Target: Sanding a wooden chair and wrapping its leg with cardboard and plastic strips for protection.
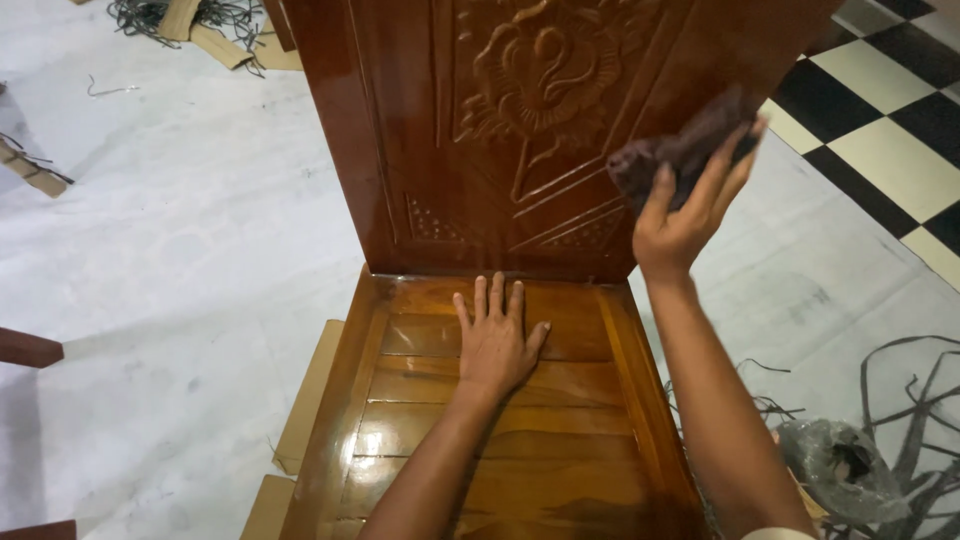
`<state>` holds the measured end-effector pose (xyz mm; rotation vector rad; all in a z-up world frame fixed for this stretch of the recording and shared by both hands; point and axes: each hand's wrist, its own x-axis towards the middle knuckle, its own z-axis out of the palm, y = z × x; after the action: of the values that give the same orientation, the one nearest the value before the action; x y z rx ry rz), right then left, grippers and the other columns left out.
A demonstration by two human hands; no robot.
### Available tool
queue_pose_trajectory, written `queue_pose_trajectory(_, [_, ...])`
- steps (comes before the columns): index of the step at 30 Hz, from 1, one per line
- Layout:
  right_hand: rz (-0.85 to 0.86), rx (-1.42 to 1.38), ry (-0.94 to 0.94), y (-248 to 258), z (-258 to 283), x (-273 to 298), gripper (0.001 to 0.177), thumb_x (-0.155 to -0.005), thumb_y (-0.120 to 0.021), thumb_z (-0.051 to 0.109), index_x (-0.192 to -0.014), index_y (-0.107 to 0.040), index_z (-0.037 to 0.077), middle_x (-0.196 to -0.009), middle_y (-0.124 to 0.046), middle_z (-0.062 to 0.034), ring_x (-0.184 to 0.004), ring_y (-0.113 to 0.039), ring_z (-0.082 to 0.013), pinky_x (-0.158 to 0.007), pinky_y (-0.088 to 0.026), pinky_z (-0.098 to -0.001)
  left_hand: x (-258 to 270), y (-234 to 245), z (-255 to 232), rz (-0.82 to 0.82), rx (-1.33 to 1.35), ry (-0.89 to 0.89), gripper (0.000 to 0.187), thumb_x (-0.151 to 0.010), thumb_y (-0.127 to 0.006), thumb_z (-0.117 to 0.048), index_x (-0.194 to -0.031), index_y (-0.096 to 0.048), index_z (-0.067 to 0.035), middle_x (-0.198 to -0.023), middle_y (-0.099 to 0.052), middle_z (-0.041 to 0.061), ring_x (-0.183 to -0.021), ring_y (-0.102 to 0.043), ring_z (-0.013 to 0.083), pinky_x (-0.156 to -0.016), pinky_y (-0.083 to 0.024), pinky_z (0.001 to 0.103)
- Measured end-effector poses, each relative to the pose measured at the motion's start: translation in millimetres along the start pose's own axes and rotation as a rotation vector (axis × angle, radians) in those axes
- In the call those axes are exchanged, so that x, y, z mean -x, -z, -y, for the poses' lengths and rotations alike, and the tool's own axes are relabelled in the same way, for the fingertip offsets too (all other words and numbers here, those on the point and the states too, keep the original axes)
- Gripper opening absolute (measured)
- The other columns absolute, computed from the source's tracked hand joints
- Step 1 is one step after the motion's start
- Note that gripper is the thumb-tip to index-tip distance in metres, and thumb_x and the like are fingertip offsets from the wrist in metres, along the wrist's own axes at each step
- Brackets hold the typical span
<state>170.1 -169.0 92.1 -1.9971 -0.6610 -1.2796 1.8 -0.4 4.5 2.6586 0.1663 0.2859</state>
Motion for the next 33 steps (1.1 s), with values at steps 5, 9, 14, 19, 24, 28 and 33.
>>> queue_pose_trajectory(5, [0.175,-0.040,-0.217,29.4,2.8,63.7,0.064,-0.113,-0.053,0.016,-0.166,-0.021,-0.003,-0.168,-0.028,-0.0365,-0.159,-0.030,-0.0503,-0.131,-0.030,-0.0492,0.8,-6.5,3.0,-0.062,0.009,-0.031,0.076,-0.093,-0.060,-0.053,-0.149,-0.047,-0.004,-0.161,-0.034,0.022,-0.151,-0.022,0.0423,-0.119,-0.007,0.068])
queue_pose_trajectory(9, [0.443,-0.137,-0.391,63.4,-1.6,108.4,0.065,-0.109,-0.052,0.021,-0.165,-0.024,0.002,-0.163,-0.033,-0.0336,-0.152,-0.037,-0.0464,-0.125,-0.033,-0.0476,1.4,-10.1,4.9,-0.069,-0.005,-0.044,0.076,-0.092,-0.061,-0.053,-0.149,-0.047,-0.004,-0.160,-0.035,0.023,-0.151,-0.023,0.0430,-0.119,-0.008,0.068])
queue_pose_trajectory(14, [0.854,-0.204,-0.340,96.7,13.4,144.1,0.066,-0.104,-0.053,0.028,-0.164,-0.031,0.010,-0.169,-0.026,-0.0251,-0.156,-0.026,-0.0419,-0.126,-0.022,-0.0529,3.8,-16.6,7.2,-0.099,-0.008,-0.060,0.076,-0.092,-0.062,-0.054,-0.148,-0.049,-0.006,-0.160,-0.036,0.022,-0.151,-0.023,0.0425,-0.119,-0.009,0.068])
queue_pose_trajectory(19, [1.138,0.159,-0.058,109.9,52.1,145.8,0.075,-0.100,-0.045,0.062,-0.158,-0.035,0.015,-0.170,-0.021,-0.0112,-0.158,-0.012,-0.0330,-0.123,-0.008,-0.0604,4.6,-17.9,8.8,-0.127,0.038,-0.057,0.070,-0.094,-0.062,-0.050,-0.146,-0.053,-0.004,-0.158,-0.043,0.019,-0.150,-0.028,0.0430,-0.120,-0.011,0.068])
queue_pose_trajectory(24, [1.247,0.095,-0.004,139.9,96.7,145.7,0.083,-0.096,-0.046,0.067,-0.158,-0.034,0.013,-0.169,-0.015,-0.0130,-0.155,-0.009,-0.0355,-0.120,-0.004,-0.0606,6.7,-15.1,8.2,-0.146,0.089,-0.079,0.065,-0.094,-0.064,-0.048,-0.141,-0.058,-0.004,-0.153,-0.049,0.019,-0.148,-0.033,0.0423,-0.120,-0.014,0.066])
queue_pose_trajectory(28, [1.201,0.012,0.020,176.7,119.8,155.6,0.081,-0.097,-0.049,0.064,-0.157,-0.036,0.010,-0.169,-0.019,-0.0141,-0.157,-0.010,-0.0366,-0.122,-0.007,-0.0604,17.5,-8.1,1.7,-0.161,0.129,-0.220,0.058,-0.097,-0.063,-0.046,-0.137,-0.062,-0.005,-0.147,-0.058,0.016,-0.144,-0.043,0.0379,-0.122,-0.020,0.062])
queue_pose_trajectory(33, [1.193,0.000,-0.004,226.1,135.0,170.2,0.080,-0.098,-0.054,0.060,-0.156,-0.037,0.008,-0.168,-0.020,-0.0164,-0.155,-0.010,-0.0383,-0.119,-0.007,-0.0622,43.6,-3.7,-13.8,-0.055,0.076,-0.378,0.048,-0.097,-0.063,-0.041,-0.131,-0.066,-0.008,-0.140,-0.063,0.013,-0.140,-0.048,0.0346,-0.121,-0.019,0.063])
